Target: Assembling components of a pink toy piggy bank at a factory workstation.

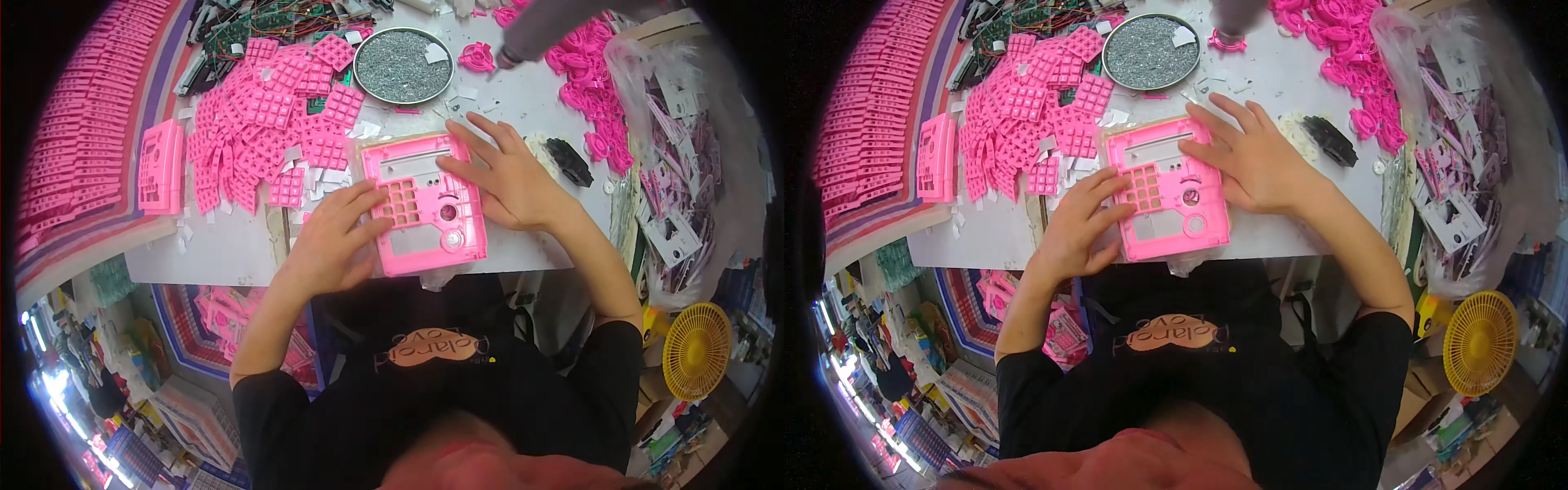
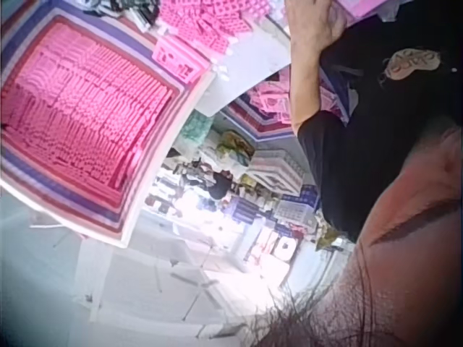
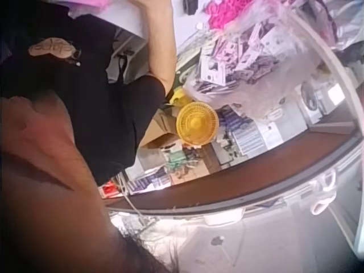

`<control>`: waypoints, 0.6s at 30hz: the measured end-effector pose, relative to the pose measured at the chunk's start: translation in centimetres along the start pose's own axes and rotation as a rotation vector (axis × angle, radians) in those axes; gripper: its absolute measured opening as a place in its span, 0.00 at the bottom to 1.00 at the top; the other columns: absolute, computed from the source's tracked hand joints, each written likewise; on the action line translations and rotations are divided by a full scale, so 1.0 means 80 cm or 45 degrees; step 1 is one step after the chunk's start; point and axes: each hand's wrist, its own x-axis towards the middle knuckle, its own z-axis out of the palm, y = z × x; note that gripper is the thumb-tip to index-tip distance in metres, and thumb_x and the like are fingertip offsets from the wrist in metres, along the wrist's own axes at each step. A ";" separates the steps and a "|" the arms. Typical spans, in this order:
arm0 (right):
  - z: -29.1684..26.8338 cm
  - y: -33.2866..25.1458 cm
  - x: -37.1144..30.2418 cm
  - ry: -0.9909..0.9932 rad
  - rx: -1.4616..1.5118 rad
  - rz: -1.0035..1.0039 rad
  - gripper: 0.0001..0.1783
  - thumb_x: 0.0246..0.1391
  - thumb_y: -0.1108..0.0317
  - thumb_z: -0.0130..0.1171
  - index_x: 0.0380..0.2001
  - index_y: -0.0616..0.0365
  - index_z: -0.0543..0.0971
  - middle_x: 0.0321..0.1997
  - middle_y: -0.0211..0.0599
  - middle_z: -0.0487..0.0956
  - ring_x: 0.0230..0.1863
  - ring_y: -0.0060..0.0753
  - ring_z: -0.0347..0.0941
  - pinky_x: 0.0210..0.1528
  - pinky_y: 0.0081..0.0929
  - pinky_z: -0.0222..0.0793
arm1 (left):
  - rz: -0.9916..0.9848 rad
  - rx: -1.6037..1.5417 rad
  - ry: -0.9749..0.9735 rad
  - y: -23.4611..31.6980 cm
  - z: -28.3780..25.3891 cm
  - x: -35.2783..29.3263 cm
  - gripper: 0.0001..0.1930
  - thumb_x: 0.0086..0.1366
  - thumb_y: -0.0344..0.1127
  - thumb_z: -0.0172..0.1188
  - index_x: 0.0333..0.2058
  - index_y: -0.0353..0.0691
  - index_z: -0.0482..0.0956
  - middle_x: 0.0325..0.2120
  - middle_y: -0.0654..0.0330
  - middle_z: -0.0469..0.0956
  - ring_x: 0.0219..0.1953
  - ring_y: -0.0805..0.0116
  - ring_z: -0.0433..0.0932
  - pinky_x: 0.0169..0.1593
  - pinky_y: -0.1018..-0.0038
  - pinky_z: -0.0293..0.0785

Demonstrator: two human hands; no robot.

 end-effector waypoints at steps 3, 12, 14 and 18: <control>0.011 -0.002 0.003 0.047 -0.059 0.023 0.35 0.48 0.54 0.63 0.62 0.46 0.76 0.75 0.49 0.60 0.73 0.61 0.55 0.68 0.56 0.57 | -0.010 0.122 0.008 -0.002 -0.014 0.014 0.25 0.46 0.30 0.67 0.47 0.45 0.79 0.56 0.52 0.74 0.64 0.46 0.69 0.64 0.49 0.66; 0.035 -0.030 -0.003 0.093 -0.035 0.207 0.36 0.51 0.53 0.67 0.64 0.48 0.73 0.77 0.51 0.56 0.74 0.64 0.52 0.70 0.55 0.56 | -0.059 0.123 0.003 0.048 0.037 0.038 0.25 0.57 0.39 0.68 0.54 0.42 0.78 0.58 0.56 0.75 0.65 0.55 0.70 0.69 0.45 0.55; 0.029 -0.022 -0.004 0.203 0.088 0.136 0.32 0.54 0.56 0.65 0.62 0.50 0.75 0.71 0.51 0.66 0.68 0.59 0.63 0.66 0.49 0.64 | -0.068 0.210 -0.045 0.051 0.042 0.037 0.26 0.59 0.45 0.68 0.54 0.42 0.78 0.58 0.58 0.76 0.65 0.60 0.70 0.71 0.46 0.54; -0.017 0.030 -0.035 0.319 0.193 0.657 0.17 0.55 0.59 0.64 0.45 0.56 0.82 0.43 0.48 0.82 0.44 0.51 0.79 0.47 0.42 0.75 | -0.053 0.200 -0.049 0.050 0.042 0.038 0.25 0.59 0.44 0.68 0.55 0.42 0.78 0.58 0.60 0.76 0.65 0.60 0.70 0.72 0.47 0.50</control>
